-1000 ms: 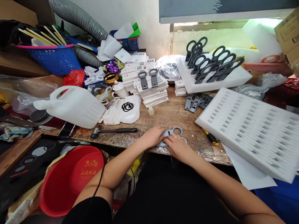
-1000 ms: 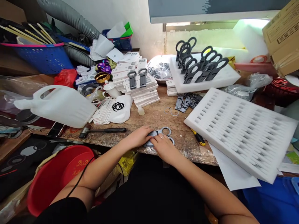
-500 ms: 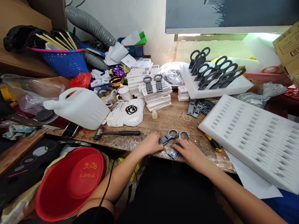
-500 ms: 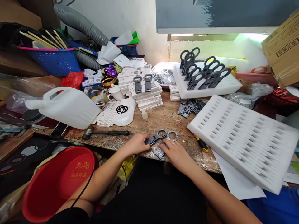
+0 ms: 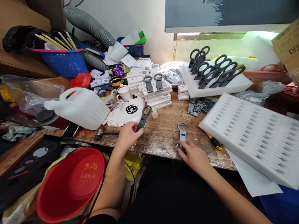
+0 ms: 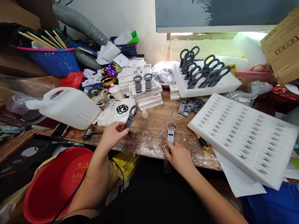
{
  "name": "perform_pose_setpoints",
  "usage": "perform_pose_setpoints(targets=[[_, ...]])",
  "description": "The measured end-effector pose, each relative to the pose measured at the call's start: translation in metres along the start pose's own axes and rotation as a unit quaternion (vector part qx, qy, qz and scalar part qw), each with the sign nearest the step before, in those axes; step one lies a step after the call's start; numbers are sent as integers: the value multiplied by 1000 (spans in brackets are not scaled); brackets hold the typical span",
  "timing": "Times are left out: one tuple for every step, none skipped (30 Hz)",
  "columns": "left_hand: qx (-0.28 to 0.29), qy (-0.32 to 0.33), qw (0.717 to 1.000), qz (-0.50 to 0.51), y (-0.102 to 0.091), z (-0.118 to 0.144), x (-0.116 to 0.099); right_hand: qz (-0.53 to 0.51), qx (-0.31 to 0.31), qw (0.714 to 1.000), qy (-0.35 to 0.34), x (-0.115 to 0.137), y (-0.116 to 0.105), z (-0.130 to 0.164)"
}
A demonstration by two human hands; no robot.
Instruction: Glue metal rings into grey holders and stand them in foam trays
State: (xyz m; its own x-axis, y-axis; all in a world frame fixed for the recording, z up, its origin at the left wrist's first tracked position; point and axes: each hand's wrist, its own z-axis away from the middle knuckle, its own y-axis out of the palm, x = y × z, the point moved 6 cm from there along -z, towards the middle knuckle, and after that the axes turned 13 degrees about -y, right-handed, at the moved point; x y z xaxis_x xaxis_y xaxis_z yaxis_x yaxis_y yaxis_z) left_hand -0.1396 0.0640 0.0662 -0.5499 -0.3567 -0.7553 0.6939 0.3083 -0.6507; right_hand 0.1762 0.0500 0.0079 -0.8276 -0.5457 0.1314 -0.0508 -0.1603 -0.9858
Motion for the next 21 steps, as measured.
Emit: perform_pose_setpoints(targets=[[-1, -7, 1000, 9, -3, -2, 1, 3, -17, 1000, 4, -5, -9, -6], [-3, -14, 1000, 17, -4, -4, 1, 6, -35, 999, 7, -11, -19, -15], [-6, -20, 1000, 24, -5, -6, 0, 7, -49, 999, 11, -16, -30, -27], [-7, -24, 999, 31, -5, -7, -1, 7, -61, 998, 17, -22, -41, -43], [-4, -26, 999, 36, -3, -7, -3, 3, -62, 998, 25, -29, -51, -61], [1, -28, 999, 40, -1, -7, -5, -7, -56, 998, 31, -36, -59, -81], [9, -28, 999, 43, 1, -6, -6, -11, -53, 998, 33, -42, -66, -102], [17, -29, 998, 44, 4, -5, -7, -14, -49, 998, 33, -48, -71, -123], [25, -29, 998, 45, 6, -3, -8, -16, -46, 998, 36, -54, -74, -143], [30, -29, 998, 47, 7, -2, -8, -18, -44, 998, 40, -60, -74, -161], [33, -29, 998, 49, 8, 0, -7, -21, -41, 998, 47, -66, -74, -177], [35, -27, 998, 51, 8, 1, -7, -25, -38, 998, 54, -71, -72, -190], [36, -26, 998, 53, 9, 1, -6, -30, -35, 997, 61, -75, -69, -202], [36, -24, 998, 55, 9, 2, -6, -36, -31, 997, 68, -79, -66, -212], [37, -22, 997, 56, 10, 2, -6, -44, -27, 996, 74, -82, -64, -220], [38, -21, 997, 59, 11, 2, -6, -52, -25, 995, 79, -84, -63, -227], [41, -20, 997, 64, 12, 1, -7, -61, -24, 994, 83, -85, -63, -231], [47, -19, 996, 73, 15, 1, -9, -71, -27, 993, 87, -85, -64, -233], [56, -18, 995, 84, 17, 2, -10, -80, -33, 992, 90, -84, -67, -231], [69, -17, 993, 97, 21, 2, -11, -89, -43, 991, 93, -83, -71, -227], [88, -16, 990, 110, 27, 3, -12, -98, -58, 989, 93, -80, -76, -219]])
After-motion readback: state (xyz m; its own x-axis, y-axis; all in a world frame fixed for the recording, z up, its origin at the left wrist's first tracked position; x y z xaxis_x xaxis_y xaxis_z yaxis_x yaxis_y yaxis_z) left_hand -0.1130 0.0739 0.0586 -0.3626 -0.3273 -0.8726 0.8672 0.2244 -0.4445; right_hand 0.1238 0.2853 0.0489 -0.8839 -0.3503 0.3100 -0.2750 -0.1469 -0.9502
